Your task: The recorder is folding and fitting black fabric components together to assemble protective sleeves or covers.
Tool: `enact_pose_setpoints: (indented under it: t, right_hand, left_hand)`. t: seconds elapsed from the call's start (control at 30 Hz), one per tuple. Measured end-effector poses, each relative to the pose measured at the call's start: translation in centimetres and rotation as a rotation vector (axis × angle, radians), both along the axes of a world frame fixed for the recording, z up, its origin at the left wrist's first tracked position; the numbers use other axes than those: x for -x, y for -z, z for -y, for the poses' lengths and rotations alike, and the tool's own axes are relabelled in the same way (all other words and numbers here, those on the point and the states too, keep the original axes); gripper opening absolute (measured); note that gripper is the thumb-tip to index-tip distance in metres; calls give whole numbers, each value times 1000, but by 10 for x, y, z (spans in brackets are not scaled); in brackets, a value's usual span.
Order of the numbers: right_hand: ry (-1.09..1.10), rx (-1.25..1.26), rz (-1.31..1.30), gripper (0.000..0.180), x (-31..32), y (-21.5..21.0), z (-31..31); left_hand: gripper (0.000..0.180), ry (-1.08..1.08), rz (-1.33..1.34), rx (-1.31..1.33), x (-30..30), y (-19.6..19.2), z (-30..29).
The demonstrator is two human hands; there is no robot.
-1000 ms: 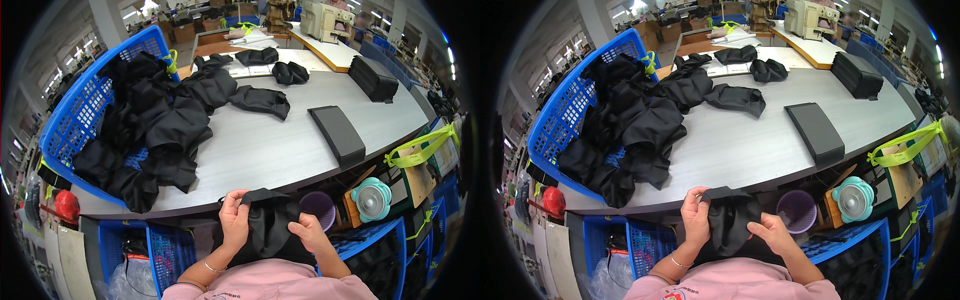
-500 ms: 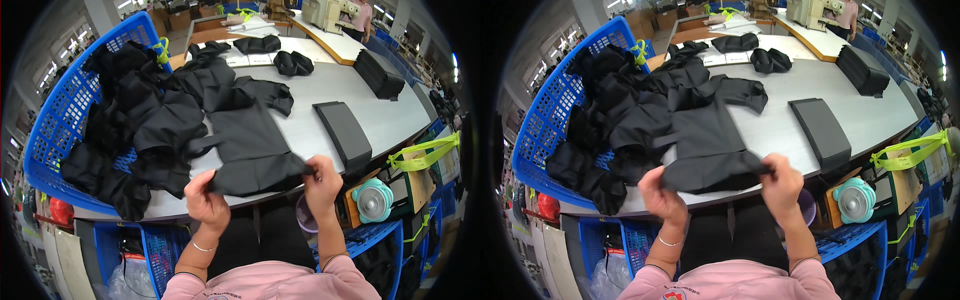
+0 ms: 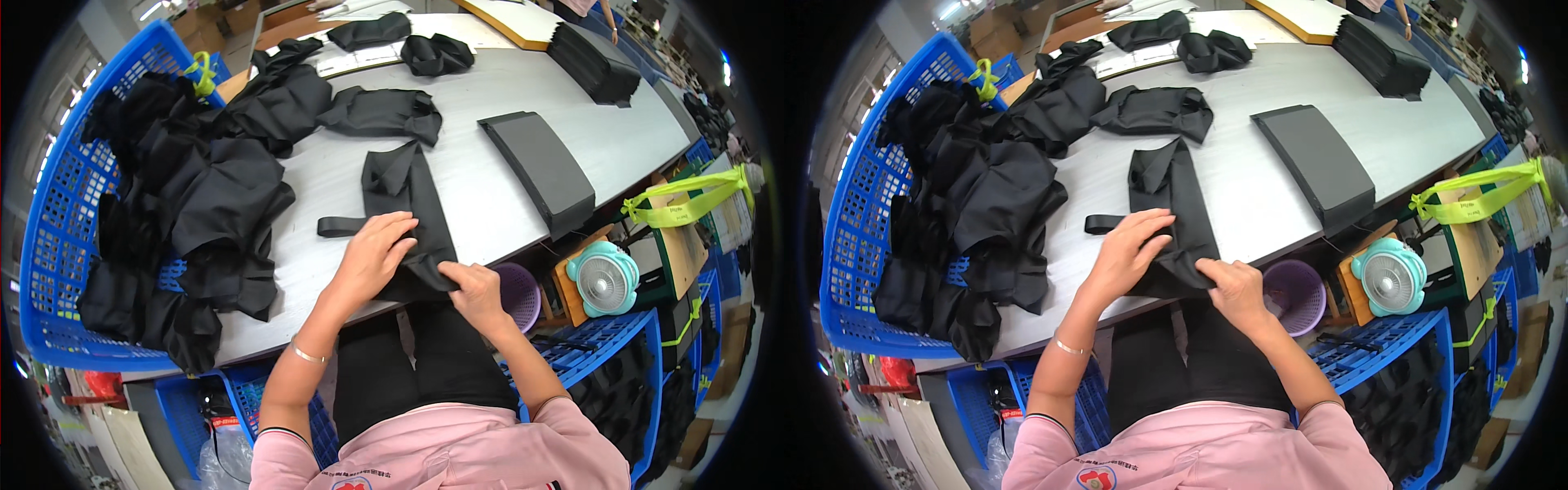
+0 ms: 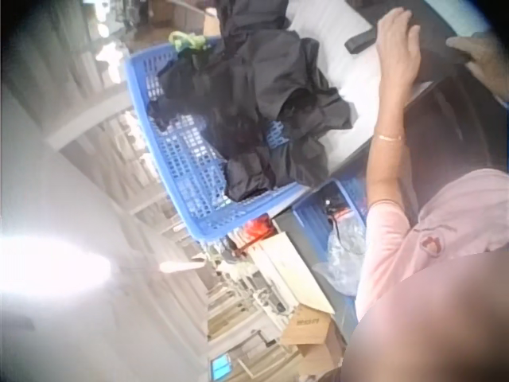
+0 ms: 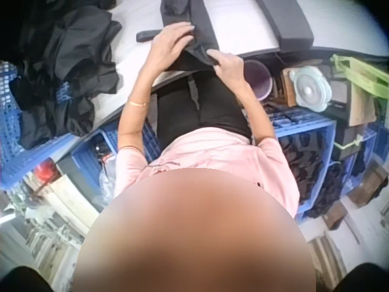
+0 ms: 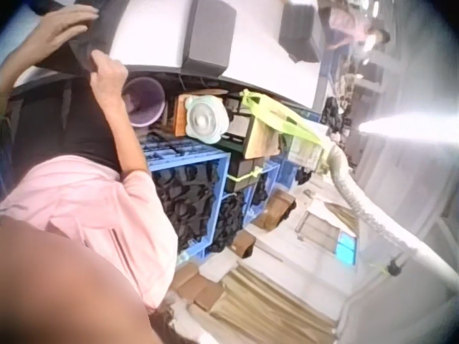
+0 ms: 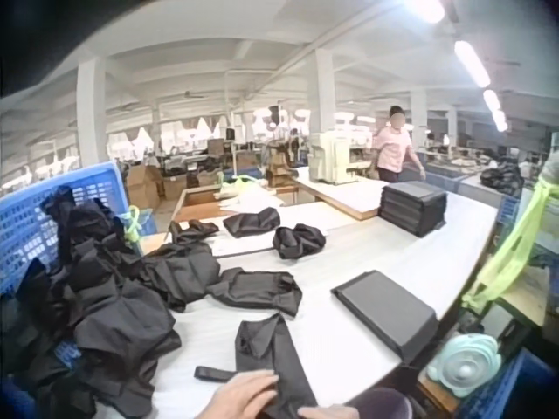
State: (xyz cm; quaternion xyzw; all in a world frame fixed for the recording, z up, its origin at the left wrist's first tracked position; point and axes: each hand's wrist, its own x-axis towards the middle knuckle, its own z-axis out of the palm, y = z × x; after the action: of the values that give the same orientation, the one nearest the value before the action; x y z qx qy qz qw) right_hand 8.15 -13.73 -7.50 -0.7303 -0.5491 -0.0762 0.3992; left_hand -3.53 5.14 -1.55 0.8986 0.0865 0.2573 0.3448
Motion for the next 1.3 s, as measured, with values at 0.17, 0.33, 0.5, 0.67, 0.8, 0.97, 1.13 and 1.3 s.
enact_pose_setpoints:
  t: [0.17, 0.33, 0.5, 0.67, 0.8, 0.97, 1.13, 1.3]
  right_hand:
    - [-93, 122, -41, 35, 0, -7, 22]
    - [361, 26, 58, 28, -90, -32, 34]
    - [690, 157, 243, 31, -183, -35, 34]
    - [573, 253, -2, 36, -205, -46, 38]
    - [511, 225, -50, 31, -207, -47, 42]
    - [516, 120, 759, 18, -111, -59, 47]
    - [349, 360, 598, 18, 9, -46, 68]
    - [156, 200, 127, 22, 63, -47, 98]
  left_hand:
    - [77, 23, -268, -200, -38, 58, -18]
    - [89, -58, -326, -251, -44, 57, -15]
    - [92, -201, -352, -320, -47, 72, -44]
    - [81, -221, -344, -249, -36, 64, -64]
    - [51, -281, -88, 103, -30, 42, -45]
    - [26, -195, 338, 500, 4, 6, 50]
    - [44, 109, 123, 1257, 21, 59, 131]
    - [98, 472, -103, 1826, 16, 116, 161]
